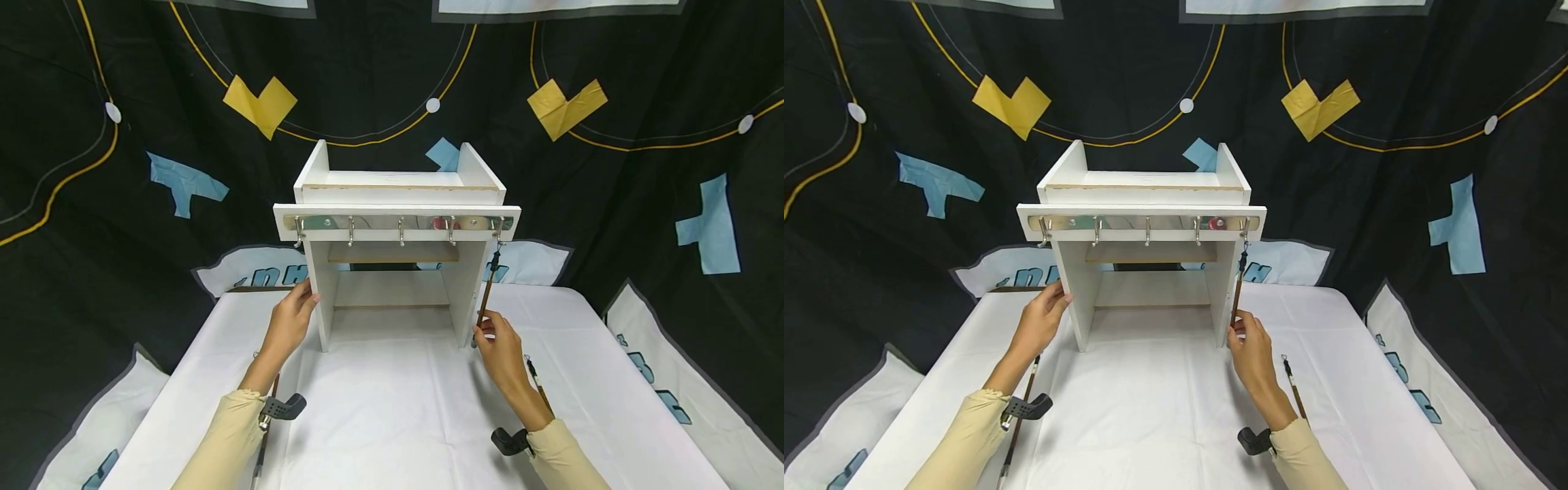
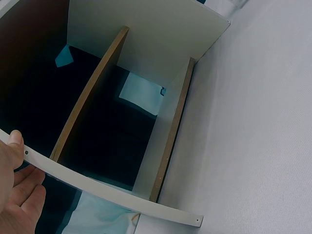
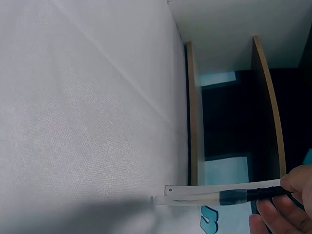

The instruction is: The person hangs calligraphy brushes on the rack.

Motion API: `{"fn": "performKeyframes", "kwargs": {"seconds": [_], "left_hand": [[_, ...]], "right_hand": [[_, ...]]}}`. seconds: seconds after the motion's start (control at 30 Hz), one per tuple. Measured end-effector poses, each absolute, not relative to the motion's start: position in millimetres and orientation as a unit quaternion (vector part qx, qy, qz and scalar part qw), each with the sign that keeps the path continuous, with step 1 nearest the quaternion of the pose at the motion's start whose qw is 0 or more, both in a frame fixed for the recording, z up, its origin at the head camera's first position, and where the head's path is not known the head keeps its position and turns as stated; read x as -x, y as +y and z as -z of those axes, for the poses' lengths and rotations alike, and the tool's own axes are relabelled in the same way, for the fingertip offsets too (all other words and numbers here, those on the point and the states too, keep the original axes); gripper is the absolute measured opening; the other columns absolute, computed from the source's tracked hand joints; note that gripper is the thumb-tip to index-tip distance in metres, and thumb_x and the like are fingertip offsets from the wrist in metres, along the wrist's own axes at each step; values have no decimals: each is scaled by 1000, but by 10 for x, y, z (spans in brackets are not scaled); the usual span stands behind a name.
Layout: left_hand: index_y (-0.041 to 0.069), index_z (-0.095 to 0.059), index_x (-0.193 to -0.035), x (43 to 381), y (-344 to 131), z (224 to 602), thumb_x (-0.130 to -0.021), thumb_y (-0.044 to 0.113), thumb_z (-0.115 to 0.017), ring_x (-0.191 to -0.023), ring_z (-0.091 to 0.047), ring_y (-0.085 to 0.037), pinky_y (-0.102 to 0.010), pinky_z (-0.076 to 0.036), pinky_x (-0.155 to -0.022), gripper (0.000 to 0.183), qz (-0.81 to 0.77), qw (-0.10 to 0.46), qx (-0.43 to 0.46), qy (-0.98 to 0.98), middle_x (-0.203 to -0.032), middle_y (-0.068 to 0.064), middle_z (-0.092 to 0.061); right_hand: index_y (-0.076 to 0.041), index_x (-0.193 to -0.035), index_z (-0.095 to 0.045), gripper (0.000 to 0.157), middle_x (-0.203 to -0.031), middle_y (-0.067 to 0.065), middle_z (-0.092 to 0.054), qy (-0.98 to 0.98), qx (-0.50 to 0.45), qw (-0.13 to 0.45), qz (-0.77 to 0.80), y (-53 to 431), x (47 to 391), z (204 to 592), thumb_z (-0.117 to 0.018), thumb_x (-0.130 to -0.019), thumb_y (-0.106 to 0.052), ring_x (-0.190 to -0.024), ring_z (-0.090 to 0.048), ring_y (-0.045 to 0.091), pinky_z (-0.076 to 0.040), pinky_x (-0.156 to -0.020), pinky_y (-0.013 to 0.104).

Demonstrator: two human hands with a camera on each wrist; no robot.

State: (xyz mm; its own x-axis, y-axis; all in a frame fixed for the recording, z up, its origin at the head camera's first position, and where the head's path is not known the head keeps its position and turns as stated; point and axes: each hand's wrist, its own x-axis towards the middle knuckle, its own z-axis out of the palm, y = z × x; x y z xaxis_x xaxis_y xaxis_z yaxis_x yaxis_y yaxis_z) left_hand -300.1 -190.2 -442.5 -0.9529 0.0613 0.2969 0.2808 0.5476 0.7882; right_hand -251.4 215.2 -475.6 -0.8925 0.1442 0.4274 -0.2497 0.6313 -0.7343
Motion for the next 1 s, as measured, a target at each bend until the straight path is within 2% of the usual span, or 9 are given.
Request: {"fn": "performKeyframes", "kwargs": {"seconds": [0.63, 1.0], "left_hand": [[2, -35, -163, 2997, -1910, 4436, -114, 33, -47, -146, -49, -41, -55, -44, -119, 58, 465, 121, 107, -870, -158, -27, -48], [0, -37, -161, 3002, -1922, 4427, -114, 30, -48, -146, -50, -41, -53, -45, -118, 57, 454, 129, 117, -874, -158, -27, -48]], "right_hand": [[4, -132, -62, 32, -111, 22, -68, -882, -27, 222, -415, 2218, 2551, 4793, -70, -101, -4, -106, -72, 36, -64, -91, 49], [0, -133, -63, 36, -110, 20, -69, -884, -28, 230, -406, 2402, 2410, 4830, -72, -99, -3, -103, -73, 35, -64, -90, 51]]}}
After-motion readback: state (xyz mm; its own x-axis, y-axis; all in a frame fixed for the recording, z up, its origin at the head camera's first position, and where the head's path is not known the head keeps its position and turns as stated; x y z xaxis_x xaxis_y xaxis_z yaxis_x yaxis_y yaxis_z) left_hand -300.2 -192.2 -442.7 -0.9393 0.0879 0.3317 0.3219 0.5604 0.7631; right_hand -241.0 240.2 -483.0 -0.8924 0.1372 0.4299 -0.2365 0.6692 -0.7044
